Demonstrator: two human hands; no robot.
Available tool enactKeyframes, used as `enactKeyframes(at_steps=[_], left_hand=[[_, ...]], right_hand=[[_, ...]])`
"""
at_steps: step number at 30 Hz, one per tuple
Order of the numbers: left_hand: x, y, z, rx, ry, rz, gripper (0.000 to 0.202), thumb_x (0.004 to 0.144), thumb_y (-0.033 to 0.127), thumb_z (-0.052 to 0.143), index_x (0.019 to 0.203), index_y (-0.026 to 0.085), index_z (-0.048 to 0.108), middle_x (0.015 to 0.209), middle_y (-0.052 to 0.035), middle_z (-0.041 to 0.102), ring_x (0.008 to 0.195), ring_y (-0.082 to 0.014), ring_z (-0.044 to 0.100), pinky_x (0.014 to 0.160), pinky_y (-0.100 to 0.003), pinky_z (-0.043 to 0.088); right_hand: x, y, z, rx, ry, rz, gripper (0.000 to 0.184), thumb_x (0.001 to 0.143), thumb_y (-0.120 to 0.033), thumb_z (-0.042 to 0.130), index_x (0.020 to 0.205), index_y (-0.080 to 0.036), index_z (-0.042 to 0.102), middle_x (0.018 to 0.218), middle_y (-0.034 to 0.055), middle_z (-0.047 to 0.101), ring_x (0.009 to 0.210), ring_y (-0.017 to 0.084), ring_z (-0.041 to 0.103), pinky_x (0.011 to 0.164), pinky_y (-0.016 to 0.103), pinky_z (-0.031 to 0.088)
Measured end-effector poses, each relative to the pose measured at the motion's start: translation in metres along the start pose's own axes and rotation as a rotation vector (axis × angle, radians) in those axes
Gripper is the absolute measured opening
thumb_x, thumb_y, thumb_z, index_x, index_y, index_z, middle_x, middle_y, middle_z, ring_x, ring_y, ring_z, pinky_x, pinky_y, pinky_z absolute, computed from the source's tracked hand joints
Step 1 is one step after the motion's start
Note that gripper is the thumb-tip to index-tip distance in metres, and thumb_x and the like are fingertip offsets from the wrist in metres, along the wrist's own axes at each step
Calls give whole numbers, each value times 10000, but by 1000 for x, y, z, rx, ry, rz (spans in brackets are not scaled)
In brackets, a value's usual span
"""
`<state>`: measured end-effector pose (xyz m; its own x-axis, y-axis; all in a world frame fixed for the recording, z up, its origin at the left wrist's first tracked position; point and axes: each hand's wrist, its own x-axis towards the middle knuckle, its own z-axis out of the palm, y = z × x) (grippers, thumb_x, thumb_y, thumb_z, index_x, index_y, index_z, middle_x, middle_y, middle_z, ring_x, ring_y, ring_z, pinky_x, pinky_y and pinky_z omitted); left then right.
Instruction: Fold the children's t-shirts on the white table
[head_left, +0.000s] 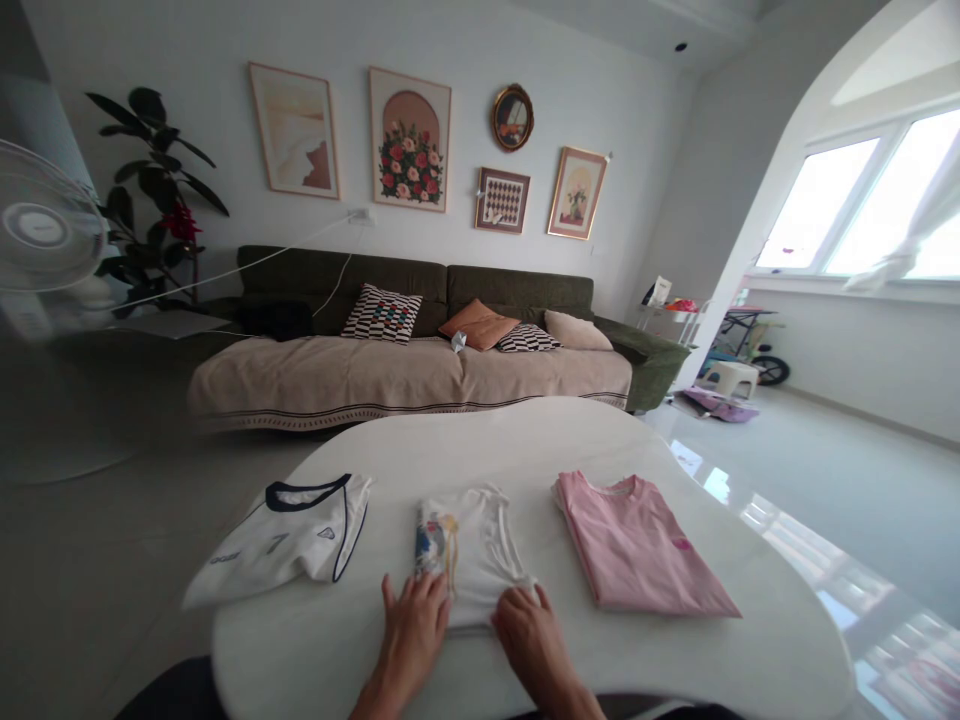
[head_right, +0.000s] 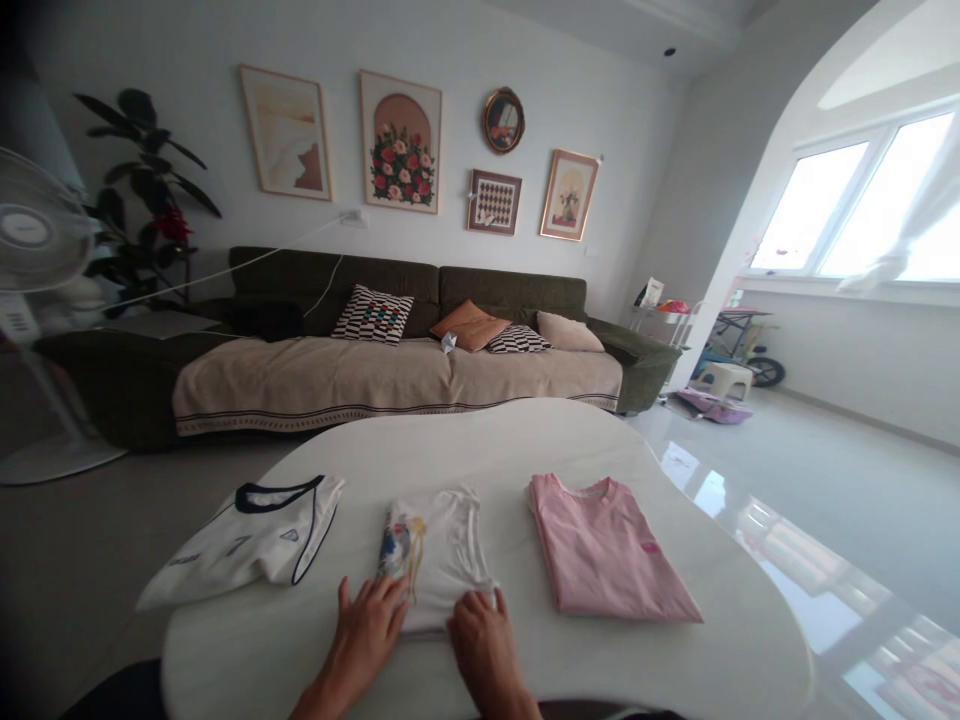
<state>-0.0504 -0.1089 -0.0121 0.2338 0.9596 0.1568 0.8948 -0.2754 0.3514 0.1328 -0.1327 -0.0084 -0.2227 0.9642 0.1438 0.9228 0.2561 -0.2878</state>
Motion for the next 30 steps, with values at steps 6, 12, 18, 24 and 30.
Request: enactKeyframes(at_steps=[6,12,18,24,30], left_hand=[[-25,69,15,-167,-226,188,390,838,319,341,1134,171,547,1094,-141,567,1037,-261,496,976,-417,300],[22,70,-19,-267,-219,401,344,861,242,307,1018,193,609,998,-55,637,928,-174,566,860,-293,408],[65,-2,-3,69,8,67,452,818,347,418,1262,266,446,1398,-54,328,1293,-328,192,988,-567,193],[61,-24,29,120,-1,31,474,846,376,368,1317,328,335,1424,-3,276,1307,-305,167,993,-529,226],[40,-20,38,131,44,-25,480,841,370,363,1315,292,356,1420,-13,285,1307,-308,170,1002,-499,239]], right_hand=[[41,48,-19,-120,-24,86,258,834,-114,337,886,-180,580,985,65,606,1000,182,524,958,382,252],[71,49,-22,-119,7,150,335,825,-99,311,1022,-190,567,1094,78,581,1023,165,523,917,318,309],[52,8,22,-119,33,306,511,823,-534,345,1304,-361,344,1440,55,223,1306,370,111,957,588,180],[46,8,31,-112,11,306,545,821,-609,229,1326,-405,249,1456,30,160,1315,356,63,955,595,191],[41,16,20,-84,-56,210,538,818,-616,231,1321,-426,233,1458,-3,145,1322,327,59,975,578,184]])
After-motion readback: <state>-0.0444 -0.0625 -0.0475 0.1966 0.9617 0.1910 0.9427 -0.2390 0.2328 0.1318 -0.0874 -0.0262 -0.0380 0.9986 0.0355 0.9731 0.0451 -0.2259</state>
